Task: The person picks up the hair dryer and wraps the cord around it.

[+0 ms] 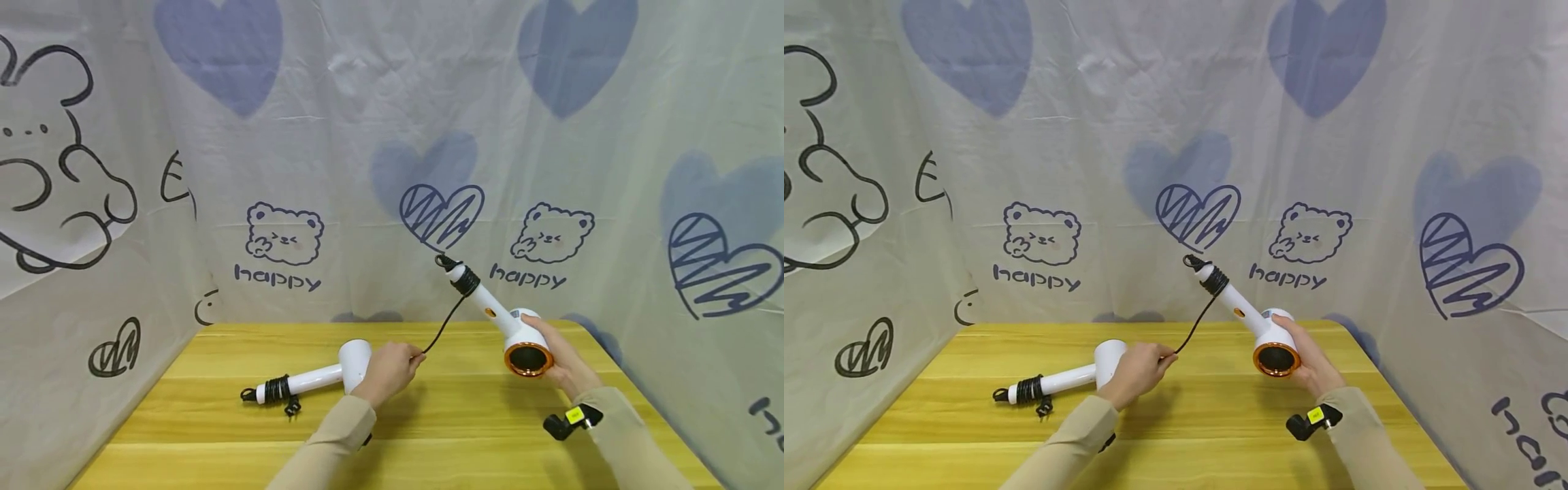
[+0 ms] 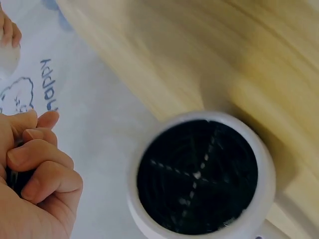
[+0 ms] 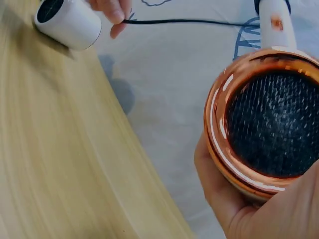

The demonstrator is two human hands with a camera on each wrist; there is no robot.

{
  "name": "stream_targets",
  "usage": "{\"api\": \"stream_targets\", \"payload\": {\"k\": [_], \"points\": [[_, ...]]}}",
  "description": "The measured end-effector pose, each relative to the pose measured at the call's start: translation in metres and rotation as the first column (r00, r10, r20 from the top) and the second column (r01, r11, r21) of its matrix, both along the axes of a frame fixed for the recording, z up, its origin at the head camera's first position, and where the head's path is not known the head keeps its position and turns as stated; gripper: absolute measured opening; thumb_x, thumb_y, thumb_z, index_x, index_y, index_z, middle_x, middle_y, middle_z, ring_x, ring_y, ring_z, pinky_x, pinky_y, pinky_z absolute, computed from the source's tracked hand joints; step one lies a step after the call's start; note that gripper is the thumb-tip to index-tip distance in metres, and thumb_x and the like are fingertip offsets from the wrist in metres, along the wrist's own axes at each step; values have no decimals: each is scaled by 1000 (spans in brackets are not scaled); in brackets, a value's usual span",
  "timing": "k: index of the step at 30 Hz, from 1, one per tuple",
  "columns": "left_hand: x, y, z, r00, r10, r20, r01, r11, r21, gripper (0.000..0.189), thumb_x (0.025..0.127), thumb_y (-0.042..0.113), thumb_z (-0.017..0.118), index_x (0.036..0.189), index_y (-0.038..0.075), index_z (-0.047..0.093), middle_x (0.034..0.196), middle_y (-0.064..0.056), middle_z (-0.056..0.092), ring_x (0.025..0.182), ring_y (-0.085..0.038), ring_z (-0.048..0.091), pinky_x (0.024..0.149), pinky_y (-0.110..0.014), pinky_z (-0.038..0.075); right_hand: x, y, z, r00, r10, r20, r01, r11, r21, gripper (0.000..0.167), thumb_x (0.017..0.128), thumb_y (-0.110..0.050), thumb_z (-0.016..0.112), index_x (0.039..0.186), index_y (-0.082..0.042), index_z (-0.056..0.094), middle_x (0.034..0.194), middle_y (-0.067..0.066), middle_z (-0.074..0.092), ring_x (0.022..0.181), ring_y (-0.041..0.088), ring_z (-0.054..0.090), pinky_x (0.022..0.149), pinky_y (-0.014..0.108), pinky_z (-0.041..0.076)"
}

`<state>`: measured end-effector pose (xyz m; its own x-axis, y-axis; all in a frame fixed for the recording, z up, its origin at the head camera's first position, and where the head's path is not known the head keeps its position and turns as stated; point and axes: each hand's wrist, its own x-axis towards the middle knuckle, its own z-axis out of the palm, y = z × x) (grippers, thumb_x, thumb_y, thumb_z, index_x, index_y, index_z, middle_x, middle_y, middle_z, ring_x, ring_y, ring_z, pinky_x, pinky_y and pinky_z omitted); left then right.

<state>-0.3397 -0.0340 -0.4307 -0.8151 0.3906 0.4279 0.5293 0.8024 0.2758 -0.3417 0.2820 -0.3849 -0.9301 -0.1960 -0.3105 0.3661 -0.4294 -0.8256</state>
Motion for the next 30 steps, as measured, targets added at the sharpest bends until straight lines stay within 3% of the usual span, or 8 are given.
{"api": "stream_targets", "payload": {"k": [4, 9, 15, 18, 20, 24, 26, 30], "points": [[6, 5, 0, 999, -41, -35, 40, 999, -30, 17, 97, 24, 63, 92, 18, 78, 77, 5, 72, 61, -4, 58, 55, -20, 43, 0, -1, 1, 998, -59, 25, 58, 998, 31, 52, 95, -41, 61, 127, -13, 30, 97, 3, 57, 82, 14, 63, 79, 29, 56], [12, 7, 0, 996, -66, -56, 63, 996, -58, 18, 97, 23, 63, 85, 18, 75, 68, 6, 66, 54, -2, 49, 52, -19, 39, 0, 2, 0, 992, -130, 2, 128, 985, 119, 68, 94, -41, 63, 139, -12, 20, 106, 3, 49, 82, 12, 62, 79, 27, 56], [16, 9, 1, 995, -71, -70, 65, 995, -82, 19, 98, 25, 62, 87, 19, 75, 70, 7, 67, 56, -1, 51, 52, -18, 40, -1, 5, -2, 985, -169, -17, 170, 970, 175, 66, 94, -40, 64, 136, -10, 23, 101, 1, 51, 79, 11, 62, 77, 27, 56], [17, 9, 1, 995, -57, -83, 48, 993, -110, 21, 98, 26, 61, 83, 19, 73, 66, 7, 64, 56, -5, 53, 51, -21, 41, -3, 4, -2, 975, -215, -58, 223, 946, 234, 73, 92, -40, 66, 141, -9, 23, 107, 2, 50, 82, 10, 60, 76, 26, 56], [17, 9, 1, 993, -48, -105, 34, 990, -139, 24, 99, 27, 61, 78, 19, 70, 64, 6, 63, 56, -8, 56, 51, -24, 43, -4, 2, -3, 961, -258, -95, 275, 914, 299, 86, 91, -42, 67, 149, -8, 14, 121, 7, 46, 90, 12, 58, 75, 25, 55], [18, 7, -1, 987, -54, -153, 27, 984, -175, 25, 99, 26, 60, 76, 20, 67, 65, 6, 64, 58, -9, 59, 50, -25, 44, -5, -3, -5, 922, -343, -180, 388, 808, 443, 104, 89, -45, 69, 155, -10, -3, 150, 19, 25, 113, 24, 48, 71, 25, 51], [19, 7, -1, 985, -63, -163, 33, 982, -184, 24, 99, 26, 60, 76, 19, 65, 65, 6, 64, 57, -9, 59, 49, -24, 43, -5, -5, -6, 904, -368, -217, 427, 761, 489, 104, 88, -47, 69, 155, -12, -3, 156, 21, 17, 119, 30, 44, 71, 26, 51], [21, 7, 2, 980, -81, -184, 44, 980, -193, 22, 100, 24, 58, 80, 19, 66, 66, 5, 64, 57, -9, 59, 49, -24, 43, -4, -8, -8, 878, -379, -293, 479, 695, 536, 101, 88, -47, 68, 155, -16, 0, 156, 23, 19, 124, 35, 43, 82, 36, 52]]}}
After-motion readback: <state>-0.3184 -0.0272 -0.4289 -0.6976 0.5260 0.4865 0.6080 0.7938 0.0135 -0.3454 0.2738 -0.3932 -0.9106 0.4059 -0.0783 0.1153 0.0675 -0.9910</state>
